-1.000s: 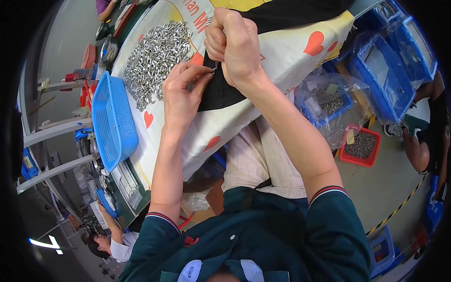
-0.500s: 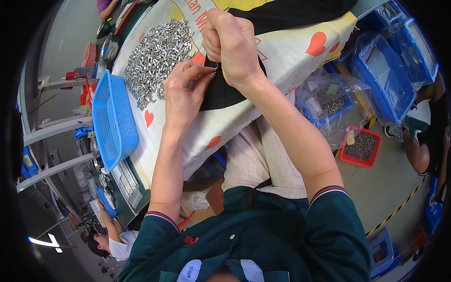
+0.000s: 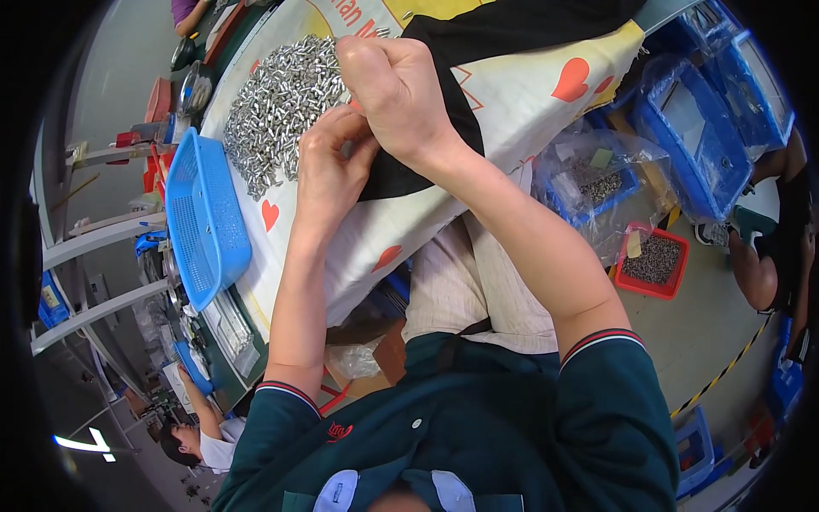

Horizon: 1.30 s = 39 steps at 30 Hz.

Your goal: Sorting small metal components from a pile on the workbench and placing them into a blue plastic tray.

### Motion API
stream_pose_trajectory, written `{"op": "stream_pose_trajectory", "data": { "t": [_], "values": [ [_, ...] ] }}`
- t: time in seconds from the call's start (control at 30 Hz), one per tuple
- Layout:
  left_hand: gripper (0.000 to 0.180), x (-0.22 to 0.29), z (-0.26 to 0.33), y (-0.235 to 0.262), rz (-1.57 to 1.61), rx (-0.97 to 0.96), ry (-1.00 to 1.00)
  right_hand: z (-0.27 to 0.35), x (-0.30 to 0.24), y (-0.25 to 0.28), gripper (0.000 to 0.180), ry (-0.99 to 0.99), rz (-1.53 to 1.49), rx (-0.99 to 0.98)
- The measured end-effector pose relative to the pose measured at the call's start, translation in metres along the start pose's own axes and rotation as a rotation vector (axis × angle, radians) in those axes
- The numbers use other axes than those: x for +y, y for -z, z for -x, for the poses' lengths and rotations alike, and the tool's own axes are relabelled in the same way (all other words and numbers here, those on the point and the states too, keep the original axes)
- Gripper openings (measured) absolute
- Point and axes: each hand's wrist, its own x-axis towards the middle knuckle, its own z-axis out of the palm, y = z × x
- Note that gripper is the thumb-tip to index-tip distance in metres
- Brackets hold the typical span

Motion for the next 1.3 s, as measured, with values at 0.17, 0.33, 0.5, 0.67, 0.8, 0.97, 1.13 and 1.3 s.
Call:
{"op": "stream_pose_trajectory", "data": {
  "t": [0.17,0.33,0.5,0.67,0.8,0.97,1.13,1.3],
  "values": [
    [0.006,-0.007,0.001,-0.002,0.005,-0.002,-0.074,-0.001,0.008,0.000,0.038,0.000,0.050,-0.014],
    [0.007,-0.001,0.004,0.001,-0.004,0.004,-0.004,0.002,0.004,0.001,0.038,-0.020,-0.053,0.076],
    [0.011,0.006,0.005,-0.002,0.039,0.022,0.085,0.004,-0.006,0.013,0.037,-0.116,-0.193,0.246],
    [0.014,0.002,0.004,-0.002,-0.046,0.037,-0.009,0.003,-0.007,0.010,0.037,-0.142,-0.204,0.265],
    [0.013,-0.001,0.002,-0.005,-0.170,0.067,-0.179,0.001,-0.007,0.010,0.037,-0.148,-0.198,0.258],
    [0.009,-0.003,-0.002,-0.008,-0.187,0.084,-0.213,0.001,-0.007,0.010,0.037,-0.153,-0.198,0.256],
    [0.011,0.001,0.000,-0.007,0.042,0.111,0.006,0.001,-0.006,0.012,0.037,-0.149,-0.201,0.237],
    [0.012,0.003,0.001,0.006,0.748,0.079,0.460,0.002,-0.005,0.014,0.036,-0.151,-0.200,0.231]
  ]
}}
